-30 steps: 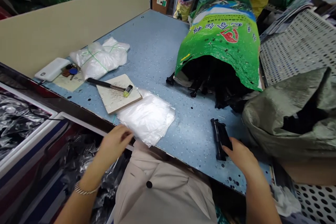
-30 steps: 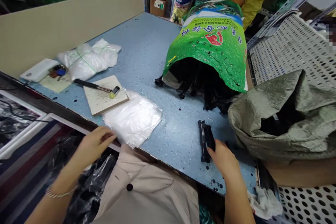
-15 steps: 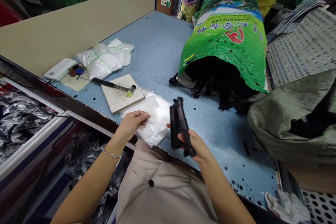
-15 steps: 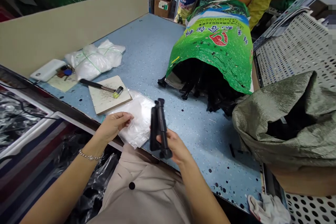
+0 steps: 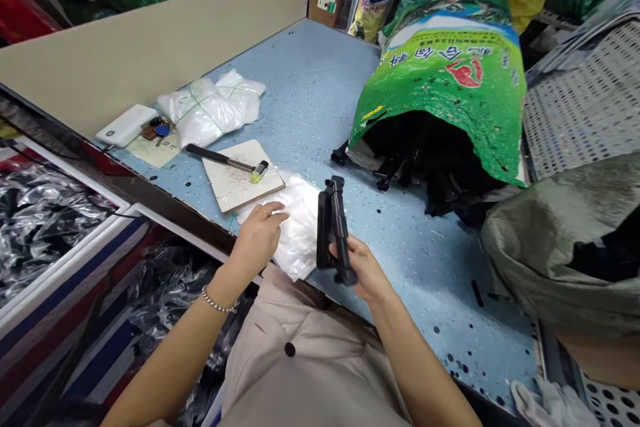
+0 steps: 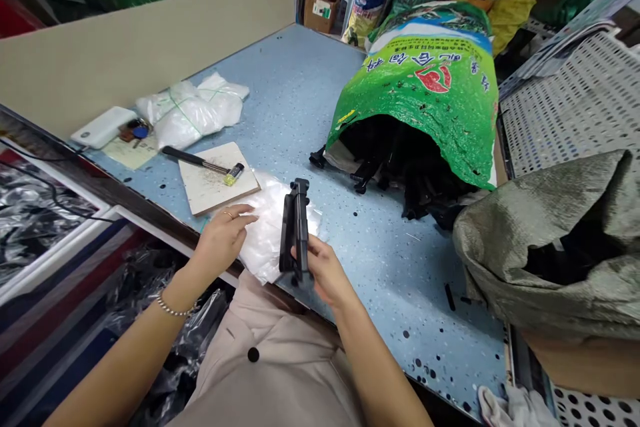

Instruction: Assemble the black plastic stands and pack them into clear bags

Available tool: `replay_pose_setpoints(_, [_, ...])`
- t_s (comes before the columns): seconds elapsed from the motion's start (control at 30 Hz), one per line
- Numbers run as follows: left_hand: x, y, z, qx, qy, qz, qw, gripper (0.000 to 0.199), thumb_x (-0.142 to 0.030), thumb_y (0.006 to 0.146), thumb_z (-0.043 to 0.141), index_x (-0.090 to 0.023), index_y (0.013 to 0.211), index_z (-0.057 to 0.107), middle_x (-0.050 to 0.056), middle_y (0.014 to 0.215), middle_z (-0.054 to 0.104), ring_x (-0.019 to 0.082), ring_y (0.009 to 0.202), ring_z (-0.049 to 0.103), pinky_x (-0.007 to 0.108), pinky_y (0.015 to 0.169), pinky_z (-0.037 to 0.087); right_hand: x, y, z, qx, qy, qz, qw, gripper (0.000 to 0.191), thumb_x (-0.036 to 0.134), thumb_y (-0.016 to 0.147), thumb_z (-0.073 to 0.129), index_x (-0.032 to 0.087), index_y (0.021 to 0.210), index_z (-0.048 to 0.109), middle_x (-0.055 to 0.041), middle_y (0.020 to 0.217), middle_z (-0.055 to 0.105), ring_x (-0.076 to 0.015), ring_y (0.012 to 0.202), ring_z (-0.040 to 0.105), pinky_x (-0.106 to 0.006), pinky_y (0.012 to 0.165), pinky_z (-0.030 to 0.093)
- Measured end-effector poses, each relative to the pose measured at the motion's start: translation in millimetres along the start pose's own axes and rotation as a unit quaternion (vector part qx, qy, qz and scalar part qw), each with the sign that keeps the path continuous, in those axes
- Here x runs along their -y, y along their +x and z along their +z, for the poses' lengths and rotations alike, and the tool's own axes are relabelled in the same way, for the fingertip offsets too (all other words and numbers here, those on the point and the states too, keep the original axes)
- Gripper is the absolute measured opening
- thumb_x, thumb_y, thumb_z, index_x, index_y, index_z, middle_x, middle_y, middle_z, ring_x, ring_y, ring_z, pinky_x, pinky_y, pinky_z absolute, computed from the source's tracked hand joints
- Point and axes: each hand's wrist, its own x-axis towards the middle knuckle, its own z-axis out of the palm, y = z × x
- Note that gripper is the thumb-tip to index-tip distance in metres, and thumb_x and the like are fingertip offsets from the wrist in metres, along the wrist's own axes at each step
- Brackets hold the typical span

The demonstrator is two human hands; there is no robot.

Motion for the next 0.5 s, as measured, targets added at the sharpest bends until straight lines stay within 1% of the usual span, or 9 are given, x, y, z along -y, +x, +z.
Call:
replay_pose_setpoints(0.07, [-1.9, 2.4, 1.4, 0.014, -0.017, -0.015, 1.000, 0.039, -0.006, 0.084, 0.040, -0.015, 0.112, 0.065, 0.013, 0.122, 0.062, 0.024, 0.112, 0.059, 0.043, 0.097, 0.050, -3.4, -13.0, -1.2, 0.068, 0.032, 0.063, 0.995, 0.033, 0.038, 0.065, 0.083, 0.015, 0.082, 0.066, -0.0003, 0.070, 0.062, -0.0106, 0.058, 0.056, -0.022, 0.052, 0.048])
replay_pose_setpoints(0.13, [-6.3, 1.7, -0.1, 0.018, -0.046, -0.022, 0.999, 0.044, -0.008, 0.086, 0.040, -0.015, 0.125, 0.058, 0.013, 0.132, 0.057, 0.024, 0.121, 0.055, 0.041, 0.102, 0.048, -9.9, -16.8, -0.9, 0.126, 0.084, 0.143, 0.978, 0.038, 0.041, 0.069, 0.080, 0.014, 0.091, 0.065, -0.0037, 0.077, 0.065, -0.0121, 0.062, 0.061, -0.022, 0.053, 0.052])
replay_pose_setpoints(0.2, [-14.4, -4.5, -2.4, 0.026, -0.061, 0.003, 0.998, 0.050, -0.007, 0.087, 0.039, -0.018, 0.136, 0.050, 0.012, 0.140, 0.050, 0.024, 0.129, 0.049, 0.041, 0.106, 0.045, -17.8, -9.7, 1.0, 0.136, 0.131, 0.189, 0.964, 0.042, 0.042, 0.072, 0.077, 0.012, 0.098, 0.064, -0.0054, 0.082, 0.066, -0.0112, 0.066, 0.063, -0.020, 0.055, 0.053])
replay_pose_setpoints(0.23, [-19.8, -9.6, -2.9, 0.037, -0.065, 0.029, 0.997, 0.054, -0.007, 0.088, 0.039, -0.019, 0.140, 0.045, 0.012, 0.143, 0.047, 0.023, 0.132, 0.046, 0.041, 0.108, 0.043, -21.5, -3.2, 2.4, 0.125, 0.142, 0.190, 0.963, 0.041, 0.042, 0.073, 0.076, 0.012, 0.098, 0.063, -0.0054, 0.083, 0.067, -0.0108, 0.066, 0.063, -0.019, 0.055, 0.054])
replay_pose_setpoints(0.3, [-32.2, -22.0, -1.1, 0.070, -0.080, 0.094, 0.990, 0.061, -0.004, 0.088, 0.037, -0.022, 0.146, 0.034, 0.012, 0.146, 0.044, 0.022, 0.134, 0.043, 0.042, 0.110, 0.041, -27.0, 11.2, 6.3, 0.078, 0.119, 0.136, 0.980, 0.039, 0.038, 0.074, 0.075, 0.014, 0.100, 0.061, -0.0036, 0.081, 0.066, -0.0116, 0.065, 0.063, -0.021, 0.055, 0.054])
replay_pose_setpoints(0.37, [-44.5, -33.3, 3.1, 0.104, -0.101, 0.144, 0.979, 0.067, -0.001, 0.087, 0.035, -0.024, 0.149, 0.026, 0.011, 0.146, 0.044, 0.021, 0.134, 0.043, 0.041, 0.110, 0.042, -29.6, 20.4, 11.6, 0.003, 0.028, 0.031, 0.999, 0.042, 0.031, 0.075, 0.072, 0.019, 0.111, 0.055, 0.0003, 0.077, 0.065, -0.0128, 0.064, 0.062, -0.025, 0.057, 0.055])
replay_pose_setpoints(0.43, [-54.7, -40.0, 4.4, 0.127, -0.112, 0.147, 0.975, 0.066, -0.004, 0.088, 0.039, -0.024, 0.150, 0.025, 0.013, 0.145, 0.044, 0.022, 0.132, 0.046, 0.040, 0.107, 0.045, -29.5, 19.2, 18.2, -0.064, -0.111, -0.071, 0.989, 0.053, 0.025, 0.079, 0.066, 0.024, 0.127, 0.045, 0.0023, 0.080, 0.065, -0.0140, 0.069, 0.062, -0.029, 0.065, 0.054])
replay_pose_setpoints(0.47, [-58.6, -41.7, 1.7, 0.132, -0.112, 0.137, 0.975, 0.063, -0.008, 0.089, 0.043, -0.023, 0.149, 0.028, 0.014, 0.143, 0.047, 0.022, 0.130, 0.048, 0.040, 0.105, 0.046, -28.7, 14.6, 21.5, -0.070, -0.182, -0.105, 0.975, 0.055, 0.024, 0.081, 0.063, 0.025, 0.131, 0.042, 0.0017, 0.083, 0.065, -0.0146, 0.074, 0.062, -0.030, 0.071, 0.054])
replay_pose_setpoints(0.5, [-61.8, -42.9, -4.4, 0.133, -0.108, 0.125, 0.977, 0.059, -0.013, 0.089, 0.047, -0.023, 0.146, 0.035, 0.014, 0.139, 0.050, 0.023, 0.127, 0.051, 0.040, 0.104, 0.047, -27.3, 8.3, 24.5, -0.051, -0.241, -0.124, 0.961, 0.053, 0.023, 0.082, 0.060, 0.025, 0.132, 0.042, 0.0003, 0.088, 0.066, -0.0152, 0.079, 0.063, -0.031, 0.076, 0.052])
